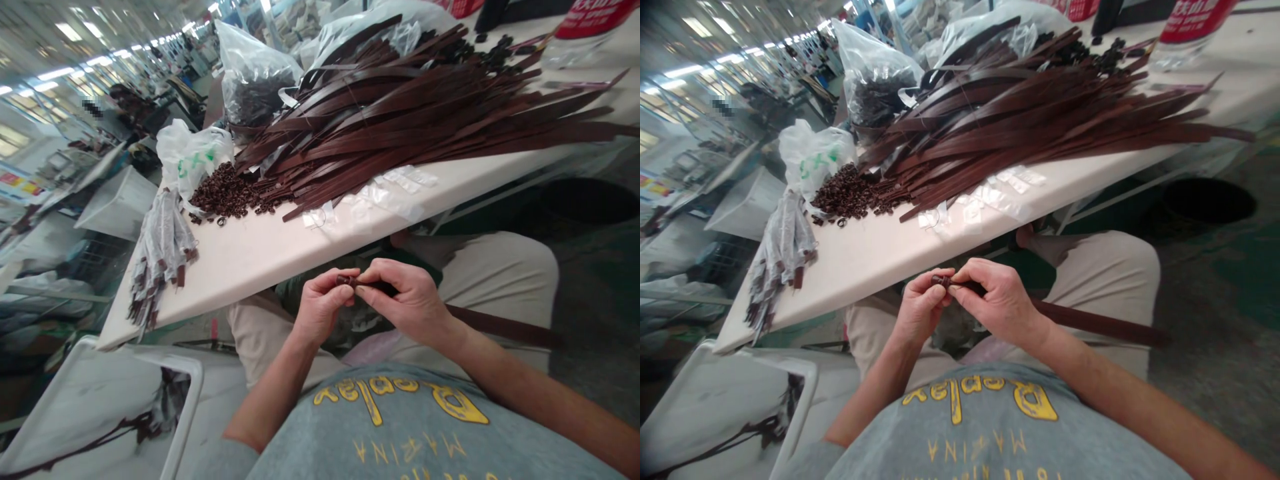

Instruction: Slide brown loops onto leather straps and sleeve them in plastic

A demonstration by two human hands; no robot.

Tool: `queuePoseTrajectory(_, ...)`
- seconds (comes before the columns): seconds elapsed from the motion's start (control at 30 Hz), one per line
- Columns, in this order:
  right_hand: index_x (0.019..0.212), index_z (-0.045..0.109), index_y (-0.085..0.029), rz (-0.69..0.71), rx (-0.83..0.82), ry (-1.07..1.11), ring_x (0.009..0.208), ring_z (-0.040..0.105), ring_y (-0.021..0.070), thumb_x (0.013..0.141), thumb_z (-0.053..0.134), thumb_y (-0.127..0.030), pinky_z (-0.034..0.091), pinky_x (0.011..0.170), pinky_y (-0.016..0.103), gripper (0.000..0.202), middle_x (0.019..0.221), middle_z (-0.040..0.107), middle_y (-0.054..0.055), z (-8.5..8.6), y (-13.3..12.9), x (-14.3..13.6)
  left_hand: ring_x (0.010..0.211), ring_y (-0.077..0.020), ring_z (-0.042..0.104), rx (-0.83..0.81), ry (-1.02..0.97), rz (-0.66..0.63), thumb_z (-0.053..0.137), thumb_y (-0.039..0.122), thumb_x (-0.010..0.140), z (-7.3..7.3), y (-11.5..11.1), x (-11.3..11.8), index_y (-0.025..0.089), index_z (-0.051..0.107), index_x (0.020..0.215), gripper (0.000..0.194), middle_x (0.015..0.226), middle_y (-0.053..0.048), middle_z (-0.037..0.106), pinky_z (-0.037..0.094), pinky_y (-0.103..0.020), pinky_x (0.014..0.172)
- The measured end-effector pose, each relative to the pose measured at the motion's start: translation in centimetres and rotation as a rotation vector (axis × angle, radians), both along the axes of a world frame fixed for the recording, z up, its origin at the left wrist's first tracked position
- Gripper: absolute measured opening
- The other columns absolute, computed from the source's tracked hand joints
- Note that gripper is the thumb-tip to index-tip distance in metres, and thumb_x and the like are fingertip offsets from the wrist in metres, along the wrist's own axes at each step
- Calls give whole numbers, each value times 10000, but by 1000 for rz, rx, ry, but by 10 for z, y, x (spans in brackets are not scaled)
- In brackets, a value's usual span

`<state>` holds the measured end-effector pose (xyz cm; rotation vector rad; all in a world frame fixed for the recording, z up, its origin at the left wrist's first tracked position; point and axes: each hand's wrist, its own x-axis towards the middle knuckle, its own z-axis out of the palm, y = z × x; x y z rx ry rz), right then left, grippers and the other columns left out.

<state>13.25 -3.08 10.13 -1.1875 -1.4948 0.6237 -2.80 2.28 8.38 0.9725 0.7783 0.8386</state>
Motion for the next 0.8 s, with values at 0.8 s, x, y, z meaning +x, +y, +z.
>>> queuePoseTrajectory(0.8, 791, 593, -191, 187, -160, -553, 608, 581, 146, 1039, 395, -390, 327, 562, 261, 374, 678, 626, 5, -34, -5, 13, 551, -67, 500, 18, 156, 27, 856, 359, 660, -16, -1, -12, 216, 803, 856, 248, 693, 12, 653, 418, -210, 540)
